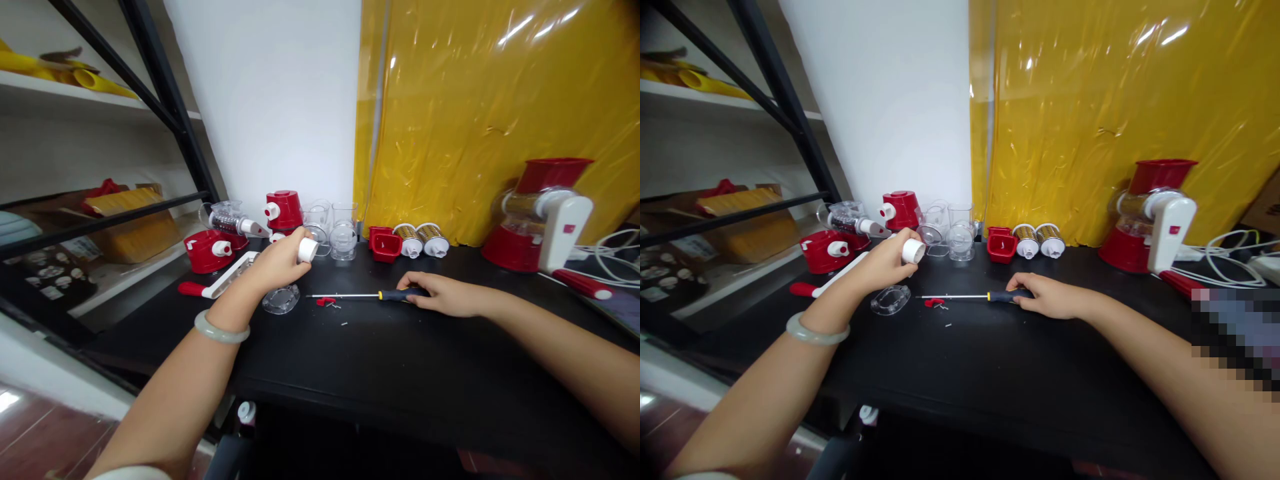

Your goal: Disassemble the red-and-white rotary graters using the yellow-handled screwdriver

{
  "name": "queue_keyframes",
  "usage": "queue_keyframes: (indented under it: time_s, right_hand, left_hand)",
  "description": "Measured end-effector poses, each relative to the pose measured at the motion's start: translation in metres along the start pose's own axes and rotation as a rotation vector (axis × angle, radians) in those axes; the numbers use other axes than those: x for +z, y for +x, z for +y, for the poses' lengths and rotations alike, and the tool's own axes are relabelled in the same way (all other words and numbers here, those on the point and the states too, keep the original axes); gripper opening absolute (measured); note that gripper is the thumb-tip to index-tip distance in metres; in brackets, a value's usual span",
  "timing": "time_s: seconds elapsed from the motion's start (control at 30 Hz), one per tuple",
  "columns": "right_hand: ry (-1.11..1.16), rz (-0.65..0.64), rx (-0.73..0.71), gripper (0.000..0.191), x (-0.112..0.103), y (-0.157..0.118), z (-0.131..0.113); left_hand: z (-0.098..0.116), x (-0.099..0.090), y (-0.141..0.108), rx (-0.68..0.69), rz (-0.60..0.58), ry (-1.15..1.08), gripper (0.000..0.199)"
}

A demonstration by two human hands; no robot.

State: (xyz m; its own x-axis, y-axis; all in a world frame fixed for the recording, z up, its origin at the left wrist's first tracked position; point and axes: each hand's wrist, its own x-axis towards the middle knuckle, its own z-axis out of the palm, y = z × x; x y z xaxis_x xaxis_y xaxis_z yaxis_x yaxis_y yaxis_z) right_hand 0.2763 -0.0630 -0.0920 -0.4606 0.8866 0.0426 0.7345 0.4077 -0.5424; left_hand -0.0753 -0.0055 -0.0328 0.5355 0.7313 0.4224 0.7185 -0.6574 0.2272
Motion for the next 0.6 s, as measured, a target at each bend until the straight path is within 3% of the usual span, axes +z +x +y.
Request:
queue_keyframes:
  time_s: [0.17,0.4,0.5,0.6]
  right_hand:
    - [0.108,0.067,0.005,0.033,-0.003,0.003,0.006]
    - [0.588,0.252,0.101,0.04,-0.015,0.001,0.004]
    - [0.704,0.36,0.078,0.035,-0.022,-0.003,-0.004]
    - [0.709,0.44,0.004,0.03,-0.029,-0.01,-0.012]
  left_hand:
    - [-0.002,0.0,0.0,-0.028,0.091,-0.04,0.039]
    - [-0.01,0.007,0.006,-0.044,0.445,-0.238,0.035]
    - [-0.011,0.01,0.008,-0.056,0.48,-0.36,0.033]
    - [-0.01,0.012,0.006,-0.029,0.437,-0.454,0.033]
